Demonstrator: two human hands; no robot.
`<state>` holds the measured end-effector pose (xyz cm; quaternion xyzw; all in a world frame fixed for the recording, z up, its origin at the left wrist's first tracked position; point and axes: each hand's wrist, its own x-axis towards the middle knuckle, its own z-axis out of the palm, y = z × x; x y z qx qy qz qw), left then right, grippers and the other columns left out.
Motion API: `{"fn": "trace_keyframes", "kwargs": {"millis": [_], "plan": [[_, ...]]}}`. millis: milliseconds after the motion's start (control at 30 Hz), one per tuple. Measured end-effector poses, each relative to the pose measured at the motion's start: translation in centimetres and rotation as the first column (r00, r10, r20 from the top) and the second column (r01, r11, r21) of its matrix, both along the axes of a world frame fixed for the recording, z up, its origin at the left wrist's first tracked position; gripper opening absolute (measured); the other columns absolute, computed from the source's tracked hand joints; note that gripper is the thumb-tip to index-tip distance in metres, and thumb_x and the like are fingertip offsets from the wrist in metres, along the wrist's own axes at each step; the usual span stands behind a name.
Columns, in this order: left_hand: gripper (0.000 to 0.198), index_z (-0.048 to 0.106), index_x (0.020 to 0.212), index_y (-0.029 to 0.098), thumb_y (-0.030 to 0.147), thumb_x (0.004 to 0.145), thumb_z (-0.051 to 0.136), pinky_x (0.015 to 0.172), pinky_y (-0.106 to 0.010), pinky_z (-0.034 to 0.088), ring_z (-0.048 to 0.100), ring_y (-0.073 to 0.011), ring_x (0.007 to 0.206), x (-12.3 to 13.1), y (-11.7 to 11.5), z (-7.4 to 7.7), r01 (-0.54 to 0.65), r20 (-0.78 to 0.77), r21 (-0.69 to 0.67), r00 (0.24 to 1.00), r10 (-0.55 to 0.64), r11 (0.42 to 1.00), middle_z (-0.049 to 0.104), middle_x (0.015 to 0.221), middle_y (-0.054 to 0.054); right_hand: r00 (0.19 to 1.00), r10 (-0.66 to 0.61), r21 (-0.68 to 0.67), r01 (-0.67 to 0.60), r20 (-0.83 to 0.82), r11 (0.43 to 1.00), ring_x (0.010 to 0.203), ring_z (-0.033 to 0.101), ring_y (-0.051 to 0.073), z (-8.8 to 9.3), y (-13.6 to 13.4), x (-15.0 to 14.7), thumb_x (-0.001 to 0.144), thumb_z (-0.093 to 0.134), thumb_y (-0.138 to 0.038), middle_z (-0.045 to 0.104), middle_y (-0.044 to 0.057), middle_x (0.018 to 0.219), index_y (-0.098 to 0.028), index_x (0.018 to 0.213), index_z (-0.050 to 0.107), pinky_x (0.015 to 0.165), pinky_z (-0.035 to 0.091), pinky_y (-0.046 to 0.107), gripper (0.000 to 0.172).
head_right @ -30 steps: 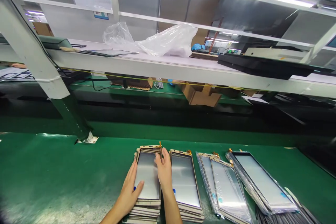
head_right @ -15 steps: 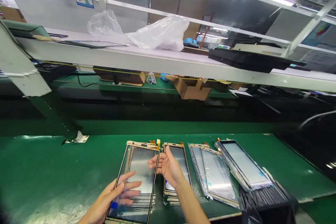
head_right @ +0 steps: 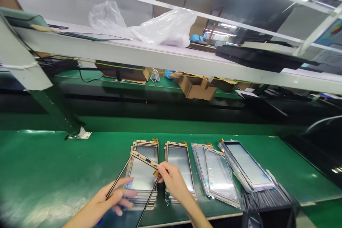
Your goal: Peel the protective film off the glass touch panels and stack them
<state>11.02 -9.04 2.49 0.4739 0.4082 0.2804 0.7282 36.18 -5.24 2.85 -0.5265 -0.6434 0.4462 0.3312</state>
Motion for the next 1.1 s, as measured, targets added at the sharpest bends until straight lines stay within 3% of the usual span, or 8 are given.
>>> {"fn": "trace_keyframes", "kwargs": {"millis": [100,200,367,533,733,833,967,1100], "plan": [[0.064,0.051,0.129,0.017,0.059,0.081,0.054,0.071,-0.03,0.052,0.067,-0.024,0.091,-0.7,-0.1,1.2,0.099,-0.157,0.04,0.983,-0.091,0.994,0.07,0.111,-0.013,0.963,0.089,0.193,-0.141,0.255,0.971,0.076,0.06,0.018,1.4,-0.1,0.1,0.093,0.04,-0.04,0.064,0.005,0.081,-0.019,0.084,0.063,0.072,0.046,0.03,0.032],[0.051,0.052,0.13,0.019,0.047,0.087,0.049,0.072,-0.028,0.052,0.067,-0.022,0.09,-1.3,-0.4,2.4,0.183,-0.281,0.064,0.947,-0.158,0.981,0.07,0.111,-0.009,0.932,0.178,0.289,-0.273,0.314,0.918,0.08,0.057,0.017,4.1,0.2,-0.6,0.093,0.045,-0.028,0.063,0.004,0.087,-0.021,0.1,0.062,0.074,0.044,0.028,0.019],[0.037,0.059,0.124,0.024,0.032,0.089,0.047,0.074,-0.025,0.052,0.068,-0.0189,0.081,-1.7,-0.5,4.5,0.293,-0.392,0.145,0.894,-0.217,0.945,0.073,0.102,-0.002,0.846,0.303,0.348,-0.471,0.439,0.81,0.074,0.055,0.015,7.1,0.7,-1.4,0.095,0.043,-0.023,0.062,0.002,0.081,-0.02,0.09,0.062,0.068,0.041,0.025,0.02],[0.034,0.062,0.12,0.025,0.029,0.089,0.046,0.07,-0.022,0.052,0.068,-0.0186,0.081,-2.0,-0.6,4.8,0.319,-0.393,0.13,0.886,-0.247,0.939,0.073,0.1,-0.001,0.754,0.311,0.391,-0.59,0.578,0.706,0.065,0.05,0.013,7.3,0.6,-1.6,0.097,0.038,-0.023,0.059,0.002,0.074,-0.019,0.082,0.056,0.062,0.036,0.024,0.024],[0.037,0.056,0.123,0.02,0.035,0.09,0.046,0.068,-0.023,0.052,0.069,-0.0193,0.086,-1.9,-0.3,3.7,0.341,-0.273,0.013,0.905,-0.325,0.94,0.071,0.106,-0.007,0.759,0.172,0.539,-0.584,0.628,0.607,0.072,0.05,0.016,6.2,-0.1,-1.4,0.096,0.033,-0.016,0.059,0.007,0.083,-0.019,0.085,0.054,0.061,0.038,0.025,0.024],[0.039,0.055,0.12,0.017,0.04,0.088,0.049,0.064,-0.023,0.051,0.07,-0.0193,0.084,-2.1,0.8,3.0,0.291,-0.211,-0.028,0.933,-0.29,0.956,0.071,0.106,-0.01,0.848,0.238,0.521,-0.488,0.474,0.701,0.077,0.053,0.017,6.3,-1.8,-0.5,0.095,0.035,-0.016,0.058,0.008,0.088,-0.021,0.087,0.052,0.064,0.043,0.027,0.02],[0.043,0.053,0.117,0.015,0.043,0.084,0.054,0.061,-0.024,0.05,0.071,-0.0205,0.082,-2.9,2.0,2.6,0.226,-0.154,-0.079,0.96,-0.235,0.971,0.071,0.106,-0.013,0.951,0.307,0.182,-0.309,0.037,0.934,0.07,0.057,0.013,6.0,-3.5,0.8,0.097,0.035,-0.022,0.058,0.007,0.099,-0.023,0.084,0.047,0.063,0.048,0.026,0.018],[0.037,0.054,0.115,0.016,0.039,0.086,0.052,0.062,-0.023,0.049,0.07,-0.0195,0.082,-2.7,1.7,2.9,0.318,-0.17,-0.074,0.93,-0.326,0.945,0.072,0.105,-0.012,0.975,0.193,0.265,-0.216,0.109,0.94,0.076,0.053,0.015,4.8,-1.6,-0.1,0.093,0.044,-0.023,0.055,0.005,0.092,-0.021,0.085,0.05,0.065,0.044,0.026,0.01]]}}
